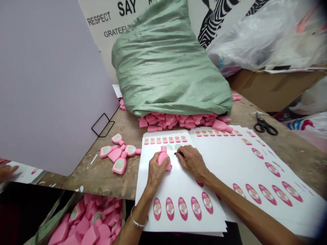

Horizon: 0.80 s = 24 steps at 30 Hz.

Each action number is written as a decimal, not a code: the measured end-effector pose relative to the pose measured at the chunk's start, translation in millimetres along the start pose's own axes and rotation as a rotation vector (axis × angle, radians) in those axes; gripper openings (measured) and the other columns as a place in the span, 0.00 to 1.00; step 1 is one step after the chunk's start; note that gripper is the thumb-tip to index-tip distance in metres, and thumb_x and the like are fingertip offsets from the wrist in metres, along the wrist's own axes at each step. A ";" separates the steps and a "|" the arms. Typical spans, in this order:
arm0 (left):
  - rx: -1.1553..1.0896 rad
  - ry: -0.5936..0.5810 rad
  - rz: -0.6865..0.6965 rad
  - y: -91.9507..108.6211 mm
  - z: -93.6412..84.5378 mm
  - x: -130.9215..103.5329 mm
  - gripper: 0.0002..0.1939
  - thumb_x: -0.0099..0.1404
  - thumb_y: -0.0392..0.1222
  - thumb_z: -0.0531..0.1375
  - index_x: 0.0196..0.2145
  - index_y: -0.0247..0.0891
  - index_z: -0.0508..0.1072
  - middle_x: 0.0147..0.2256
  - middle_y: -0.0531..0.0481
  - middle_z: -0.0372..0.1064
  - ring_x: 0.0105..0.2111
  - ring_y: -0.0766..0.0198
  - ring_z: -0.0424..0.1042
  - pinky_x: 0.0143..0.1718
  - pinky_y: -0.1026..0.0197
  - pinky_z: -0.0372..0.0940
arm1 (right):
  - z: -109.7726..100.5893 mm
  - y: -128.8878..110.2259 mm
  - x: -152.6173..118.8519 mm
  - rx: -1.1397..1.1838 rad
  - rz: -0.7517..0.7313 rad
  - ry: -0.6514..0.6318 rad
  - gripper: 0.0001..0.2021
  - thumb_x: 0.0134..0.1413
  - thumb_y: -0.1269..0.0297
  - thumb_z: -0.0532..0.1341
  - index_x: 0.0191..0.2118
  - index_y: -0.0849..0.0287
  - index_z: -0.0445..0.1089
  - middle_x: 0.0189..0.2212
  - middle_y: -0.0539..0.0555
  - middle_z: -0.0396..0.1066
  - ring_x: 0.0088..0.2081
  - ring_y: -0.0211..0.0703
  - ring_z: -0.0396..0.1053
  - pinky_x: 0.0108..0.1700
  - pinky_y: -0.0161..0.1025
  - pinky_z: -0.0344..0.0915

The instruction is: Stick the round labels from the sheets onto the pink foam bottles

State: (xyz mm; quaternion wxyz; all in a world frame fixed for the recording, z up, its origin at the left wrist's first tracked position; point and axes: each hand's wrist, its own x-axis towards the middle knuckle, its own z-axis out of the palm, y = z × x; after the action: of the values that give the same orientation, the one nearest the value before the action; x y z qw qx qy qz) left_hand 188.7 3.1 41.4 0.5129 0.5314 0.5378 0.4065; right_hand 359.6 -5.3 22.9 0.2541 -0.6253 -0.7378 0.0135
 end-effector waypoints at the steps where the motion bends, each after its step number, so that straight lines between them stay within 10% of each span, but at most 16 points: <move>1: 0.002 0.003 0.001 -1.0 0.3 0.5 0.16 0.53 0.47 0.64 0.38 0.36 0.72 0.29 0.51 0.68 0.28 0.63 0.69 0.31 0.62 0.66 | 0.5 0.7 -0.3 -0.014 -0.010 0.005 0.08 0.59 0.64 0.52 0.34 0.58 0.66 0.30 0.55 0.70 0.35 0.44 0.64 0.38 0.40 0.56; 19: -0.160 -0.021 -0.046 3.9 -0.2 -1.9 0.18 0.55 0.51 0.63 0.40 0.37 0.68 0.31 0.50 0.67 0.26 0.63 0.71 0.28 0.62 0.68 | -0.9 -6.3 -4.8 0.116 -0.098 0.122 0.10 0.54 0.57 0.59 0.28 0.58 0.67 0.26 0.54 0.70 0.31 0.43 0.65 0.37 0.41 0.57; 24: -0.373 -0.038 -0.091 4.3 -3.8 -2.9 0.22 0.56 0.55 0.62 0.41 0.35 0.67 0.35 0.47 0.69 0.27 0.64 0.72 0.27 0.63 0.70 | -17.0 -12.0 -5.0 0.477 0.225 0.191 0.13 0.52 0.52 0.60 0.29 0.57 0.65 0.25 0.50 0.68 0.28 0.39 0.64 0.32 0.37 0.61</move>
State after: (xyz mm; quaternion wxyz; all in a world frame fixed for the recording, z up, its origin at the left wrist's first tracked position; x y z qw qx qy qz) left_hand 185.4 1.1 46.5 0.6306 0.4099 0.4668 0.4653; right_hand 355.6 -17.7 39.9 0.4595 -0.6241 -0.6124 0.1559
